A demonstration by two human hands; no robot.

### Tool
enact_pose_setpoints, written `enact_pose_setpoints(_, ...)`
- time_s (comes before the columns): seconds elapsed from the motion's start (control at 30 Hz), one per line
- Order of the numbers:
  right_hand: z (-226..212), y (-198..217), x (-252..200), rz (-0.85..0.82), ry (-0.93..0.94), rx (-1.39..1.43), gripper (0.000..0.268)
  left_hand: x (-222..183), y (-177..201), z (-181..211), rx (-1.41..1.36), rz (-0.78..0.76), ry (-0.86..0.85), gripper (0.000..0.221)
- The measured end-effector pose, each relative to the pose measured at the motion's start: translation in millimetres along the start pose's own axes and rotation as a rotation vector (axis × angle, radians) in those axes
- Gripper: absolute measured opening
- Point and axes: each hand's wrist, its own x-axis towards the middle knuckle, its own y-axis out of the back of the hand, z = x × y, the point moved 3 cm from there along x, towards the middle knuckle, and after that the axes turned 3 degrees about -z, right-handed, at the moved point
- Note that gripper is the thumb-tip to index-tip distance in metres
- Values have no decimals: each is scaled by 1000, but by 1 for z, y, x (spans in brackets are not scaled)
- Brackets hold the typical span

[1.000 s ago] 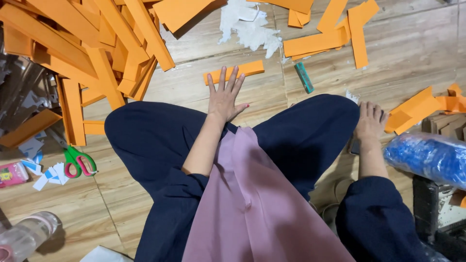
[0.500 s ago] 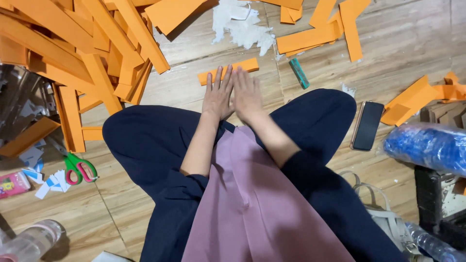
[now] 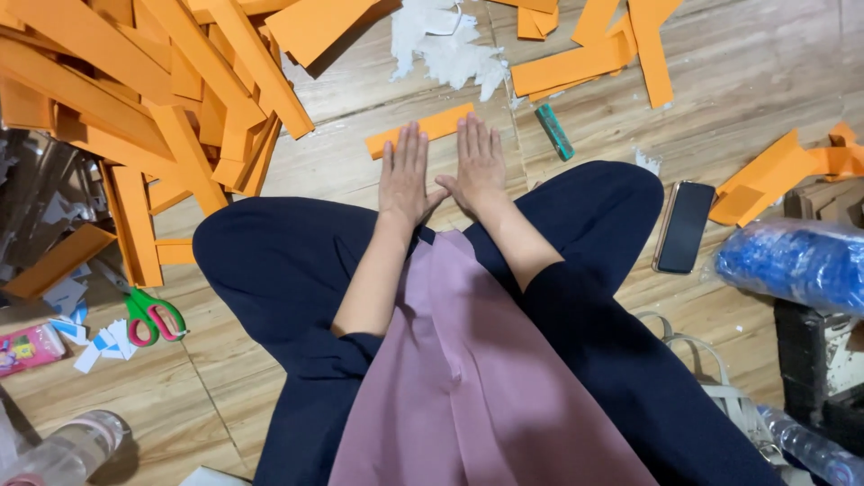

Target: The person is picking up orange paper strips from a pile, folding them, and organizing them into a new stack on the floor.

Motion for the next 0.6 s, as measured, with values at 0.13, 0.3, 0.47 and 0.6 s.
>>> enact_pose_setpoints(0.13,14,-5,5,-22,-22,39,96,-16,-1,-14,-71,-68,129,99)
enact_pose_setpoints(0.3,13,-6,3,-36,-19,66,97,-19,-15,-17,-57,-89,238,92)
enact_pose_setpoints(0.47,13,-6,7,11,-25,39,98,16,-52,-20,269,658,64,32)
enact_pose_setpoints(0.6,11,-13,15,79,-23,9,98,29,-37,-25,396,735,-47,35)
